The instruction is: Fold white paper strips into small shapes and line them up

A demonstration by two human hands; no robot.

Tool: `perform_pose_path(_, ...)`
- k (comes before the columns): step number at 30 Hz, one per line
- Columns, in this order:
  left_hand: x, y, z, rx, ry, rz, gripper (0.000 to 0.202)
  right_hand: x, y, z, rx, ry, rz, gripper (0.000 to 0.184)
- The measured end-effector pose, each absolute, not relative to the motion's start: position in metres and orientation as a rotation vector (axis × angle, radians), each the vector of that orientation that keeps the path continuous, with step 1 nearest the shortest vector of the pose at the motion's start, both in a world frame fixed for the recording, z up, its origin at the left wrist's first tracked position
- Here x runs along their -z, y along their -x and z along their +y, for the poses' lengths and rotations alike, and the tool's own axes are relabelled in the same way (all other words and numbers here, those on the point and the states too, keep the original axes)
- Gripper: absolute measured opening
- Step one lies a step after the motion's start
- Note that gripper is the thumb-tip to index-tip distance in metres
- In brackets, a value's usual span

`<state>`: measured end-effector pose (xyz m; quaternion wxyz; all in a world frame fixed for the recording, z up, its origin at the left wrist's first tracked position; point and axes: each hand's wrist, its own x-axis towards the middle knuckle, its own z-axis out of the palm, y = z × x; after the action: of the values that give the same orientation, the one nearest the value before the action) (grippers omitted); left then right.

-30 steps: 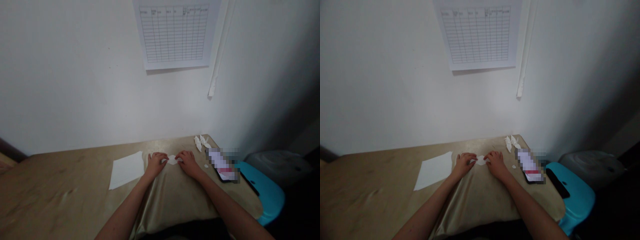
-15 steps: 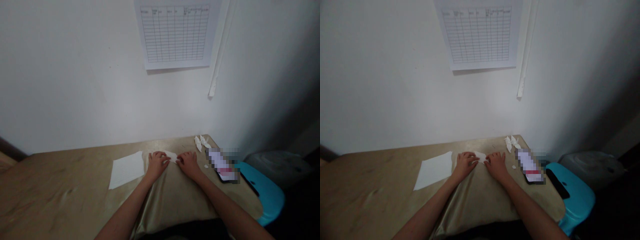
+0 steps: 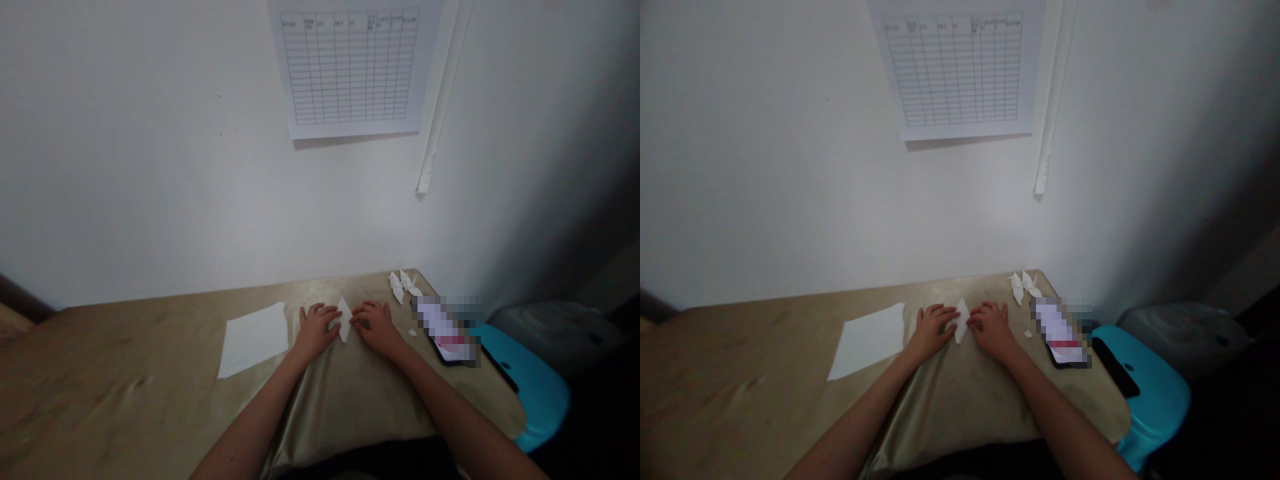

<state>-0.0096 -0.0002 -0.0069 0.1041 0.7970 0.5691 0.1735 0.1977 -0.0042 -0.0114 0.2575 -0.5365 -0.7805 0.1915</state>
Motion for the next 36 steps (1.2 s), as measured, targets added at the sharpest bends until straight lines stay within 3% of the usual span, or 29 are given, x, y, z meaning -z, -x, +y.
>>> perform_pose_path(3, 0.007, 0.011, 0.0, -0.479, -2.351, 1.674, 0.033, 0.011, -0.198, -0.005, -0.512, 1.415, -2.125, 0.024)
perform_pose_path(9, 0.007, 0.014, -0.002, -0.372, -2.423, 1.599, 0.055, 0.013, -0.199, -0.002, -0.481, 1.439, -2.129, 0.024)
perform_pose_path(13, 0.006, 0.014, -0.001, -0.321, -2.442, 1.618, 0.042, 0.015, -0.202, 0.001, -0.457, 1.461, -2.12, 0.03)
perform_pose_path(18, 0.007, 0.015, 0.001, -0.344, -2.452, 1.632, 0.041, 0.019, -0.203, 0.003, -0.499, 1.413, -2.129, 0.042)
perform_pose_path(27, 0.009, 0.016, 0.005, -0.524, -2.434, 1.565, 0.033, 0.018, -0.2, 0.001, -0.514, 1.373, -2.173, 0.031)
perform_pose_path(31, 0.009, 0.019, 0.008, -0.495, -2.375, 1.537, 0.025, 0.017, -0.2, 0.001, -0.468, 1.385, -2.186, 0.028)
perform_pose_path(36, 0.004, 0.019, 0.008, -0.459, -2.299, 1.528, 0.028, 0.015, -0.199, 0.0, -0.451, 1.38, -2.206, 0.024)
